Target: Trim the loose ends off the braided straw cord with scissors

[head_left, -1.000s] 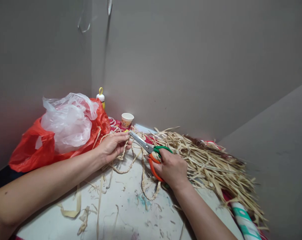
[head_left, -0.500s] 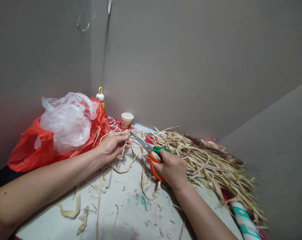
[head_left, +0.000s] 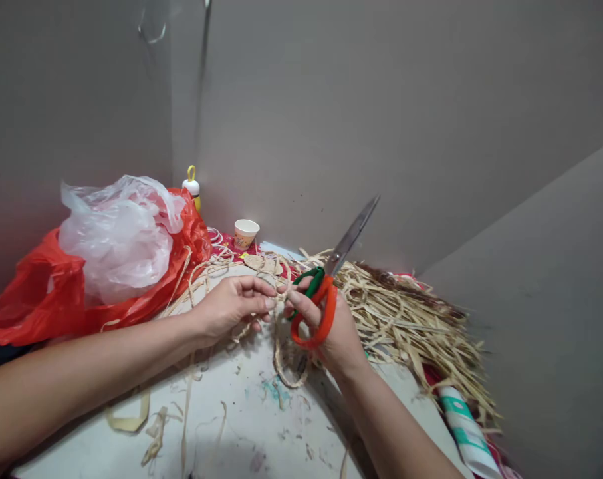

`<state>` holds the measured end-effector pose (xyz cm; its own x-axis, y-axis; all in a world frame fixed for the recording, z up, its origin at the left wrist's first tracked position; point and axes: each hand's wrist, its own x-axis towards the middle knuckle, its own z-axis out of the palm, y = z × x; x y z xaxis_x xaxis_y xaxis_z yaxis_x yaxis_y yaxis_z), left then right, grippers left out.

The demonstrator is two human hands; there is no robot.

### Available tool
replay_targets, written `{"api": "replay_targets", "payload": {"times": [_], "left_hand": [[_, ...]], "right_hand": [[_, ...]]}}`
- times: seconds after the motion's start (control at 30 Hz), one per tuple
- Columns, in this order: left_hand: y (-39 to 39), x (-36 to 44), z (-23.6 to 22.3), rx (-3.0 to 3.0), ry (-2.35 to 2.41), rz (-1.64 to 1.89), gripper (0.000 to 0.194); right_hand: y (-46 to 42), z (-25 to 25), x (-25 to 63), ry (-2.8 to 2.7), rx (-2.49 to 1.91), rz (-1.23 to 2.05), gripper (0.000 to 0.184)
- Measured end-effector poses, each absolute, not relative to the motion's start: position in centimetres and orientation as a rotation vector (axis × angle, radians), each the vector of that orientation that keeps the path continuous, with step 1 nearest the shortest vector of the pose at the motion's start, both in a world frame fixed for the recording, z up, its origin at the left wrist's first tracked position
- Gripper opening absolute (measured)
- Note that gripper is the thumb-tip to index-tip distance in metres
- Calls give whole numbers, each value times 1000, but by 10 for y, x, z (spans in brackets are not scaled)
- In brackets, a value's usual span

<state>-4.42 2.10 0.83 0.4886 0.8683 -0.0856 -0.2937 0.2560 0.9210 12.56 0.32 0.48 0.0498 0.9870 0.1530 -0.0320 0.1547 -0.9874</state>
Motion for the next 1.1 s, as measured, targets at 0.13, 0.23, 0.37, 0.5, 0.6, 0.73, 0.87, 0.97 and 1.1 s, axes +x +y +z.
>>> {"api": "replay_targets", "payload": {"times": [0.13,0.23,0.37,0.5,0.6,0.73,0.87,0.97,1.1], "left_hand": [[12,-42,12,1090,651,825,22],[12,-43,14,1138,693,800,24],[8,-42,13,1261,755,904,17],[1,-41,15,1396,816,1055,18],[-1,-42,18,1490,858,1090,19],[2,-43,17,1432,806,1046,11],[5,-43,14,1256,693,912,19],[6,-44,13,1111,618,775,24],[7,-46,16,1030,534,644,23]], "right_hand": [[-1,8,121,-1166,-987,1134,36],[2,9,127,-1123,-1004,1008,36],[8,11,136,-1080,-992,910,34],[8,13,137,-1074,-1023,844,35],[4,15,133,-1057,-1049,844,37],[-1,19,130,-1065,-1053,820,37],[-2,19,132,-1111,-1078,784,35],[0,18,133,-1121,-1103,794,37],[2,16,134,-1130,-1113,820,37]]}}
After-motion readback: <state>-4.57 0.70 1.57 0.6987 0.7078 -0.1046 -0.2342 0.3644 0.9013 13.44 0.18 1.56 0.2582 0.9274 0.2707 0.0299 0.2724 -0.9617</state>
